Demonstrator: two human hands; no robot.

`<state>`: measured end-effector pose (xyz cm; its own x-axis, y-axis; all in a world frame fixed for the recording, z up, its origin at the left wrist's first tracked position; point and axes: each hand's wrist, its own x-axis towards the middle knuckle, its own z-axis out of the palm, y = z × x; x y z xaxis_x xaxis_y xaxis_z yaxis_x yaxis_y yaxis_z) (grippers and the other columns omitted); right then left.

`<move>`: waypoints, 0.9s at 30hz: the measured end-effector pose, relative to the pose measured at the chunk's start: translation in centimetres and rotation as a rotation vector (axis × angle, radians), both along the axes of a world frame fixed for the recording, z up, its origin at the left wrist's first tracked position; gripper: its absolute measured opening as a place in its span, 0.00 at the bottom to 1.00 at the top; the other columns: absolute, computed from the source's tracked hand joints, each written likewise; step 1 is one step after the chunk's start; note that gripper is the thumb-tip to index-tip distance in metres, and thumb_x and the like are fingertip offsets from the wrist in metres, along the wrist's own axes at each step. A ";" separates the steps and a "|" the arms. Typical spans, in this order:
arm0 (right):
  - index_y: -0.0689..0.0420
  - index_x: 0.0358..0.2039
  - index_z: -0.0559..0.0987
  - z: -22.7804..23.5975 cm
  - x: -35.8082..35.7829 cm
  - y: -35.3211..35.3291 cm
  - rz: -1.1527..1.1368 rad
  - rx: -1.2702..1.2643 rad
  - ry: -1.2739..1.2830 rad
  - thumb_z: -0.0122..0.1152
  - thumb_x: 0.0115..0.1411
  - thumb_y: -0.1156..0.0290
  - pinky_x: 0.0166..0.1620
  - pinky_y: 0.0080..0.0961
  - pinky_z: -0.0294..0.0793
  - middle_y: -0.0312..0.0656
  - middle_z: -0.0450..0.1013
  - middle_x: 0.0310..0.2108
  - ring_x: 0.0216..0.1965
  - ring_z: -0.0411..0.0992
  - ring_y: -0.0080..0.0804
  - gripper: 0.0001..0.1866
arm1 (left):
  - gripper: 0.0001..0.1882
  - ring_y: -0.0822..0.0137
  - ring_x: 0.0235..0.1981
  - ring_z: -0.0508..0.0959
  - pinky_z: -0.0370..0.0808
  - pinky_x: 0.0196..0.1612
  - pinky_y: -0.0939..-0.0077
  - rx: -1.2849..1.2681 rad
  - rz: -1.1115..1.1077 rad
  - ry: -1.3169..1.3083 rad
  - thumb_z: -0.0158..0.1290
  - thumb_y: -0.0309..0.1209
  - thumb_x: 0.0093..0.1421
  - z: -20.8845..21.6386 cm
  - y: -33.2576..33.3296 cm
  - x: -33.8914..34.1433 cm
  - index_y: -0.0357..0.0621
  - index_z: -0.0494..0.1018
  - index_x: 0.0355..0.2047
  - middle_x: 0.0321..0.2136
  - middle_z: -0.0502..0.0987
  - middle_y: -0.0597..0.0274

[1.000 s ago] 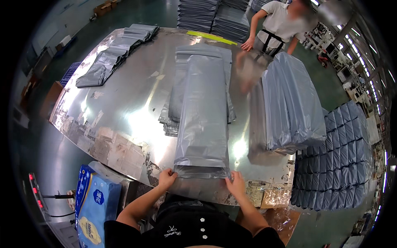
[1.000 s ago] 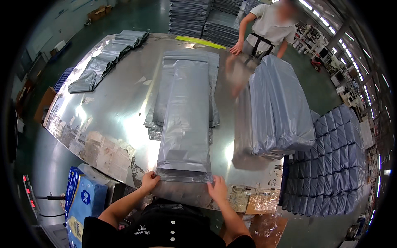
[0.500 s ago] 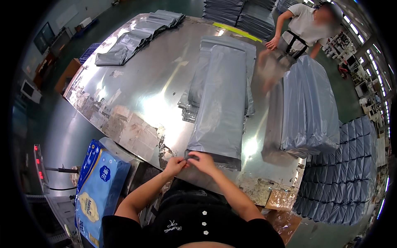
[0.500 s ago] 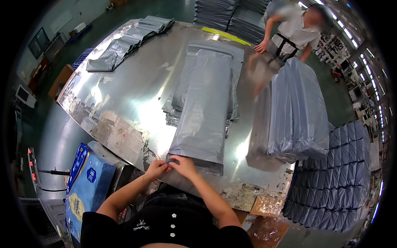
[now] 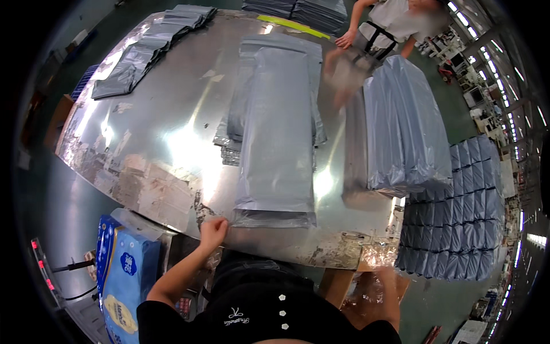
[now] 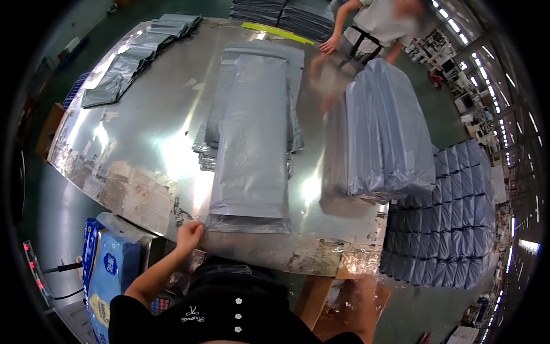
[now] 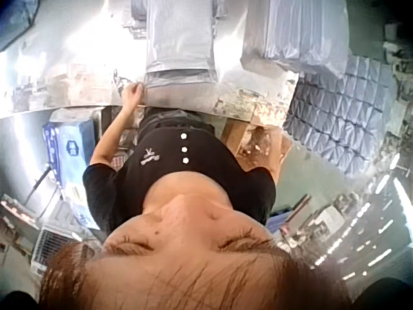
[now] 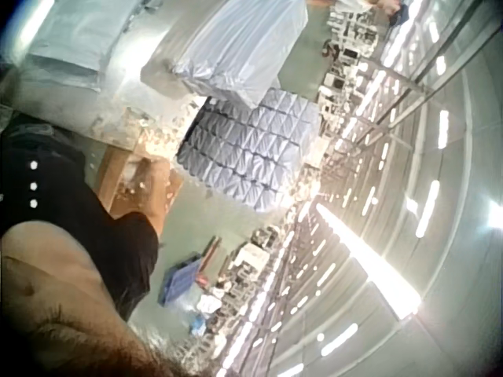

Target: The person places blue packaged items into gray plastic bags on a metal table, folds the bag edges, and stacks the sealed bags. A coworker nearby stacks similar gray bags. The person repeats the process for multiple items.

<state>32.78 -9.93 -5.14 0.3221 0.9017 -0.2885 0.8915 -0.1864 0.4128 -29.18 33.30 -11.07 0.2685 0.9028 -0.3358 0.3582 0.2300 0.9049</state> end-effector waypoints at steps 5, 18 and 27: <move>0.58 0.46 0.75 3.2 -8.1 14.5 -0.627 0.197 0.297 0.55 0.57 0.66 0.46 0.36 0.71 0.49 0.74 0.40 0.44 0.71 0.41 0.17 | 0.15 0.60 0.37 0.75 0.74 0.37 0.71 1.170 -0.580 0.199 0.55 0.25 0.53 11.1 5.6 4.2 0.43 0.76 0.43 0.40 0.74 0.59; 0.60 0.38 0.74 -0.1 -33.3 38.9 0.733 0.313 0.611 0.59 0.50 0.68 0.44 0.30 0.66 0.43 0.67 0.33 0.40 0.66 0.38 0.15 | 0.26 0.51 0.50 0.74 0.71 0.53 0.61 0.501 -1.178 0.342 0.48 0.28 0.59 5.8 12.2 7.4 0.45 0.62 0.60 0.52 0.72 0.51; 0.60 0.36 0.74 -0.5 -32.3 39.1 0.806 0.375 0.687 0.62 0.47 0.70 0.42 0.31 0.68 0.44 0.68 0.32 0.37 0.68 0.40 0.15 | 0.26 0.51 0.49 0.75 0.71 0.52 0.62 0.368 -1.151 0.214 0.51 0.40 0.61 5.6 13.2 6.4 0.42 0.66 0.57 0.48 0.76 0.49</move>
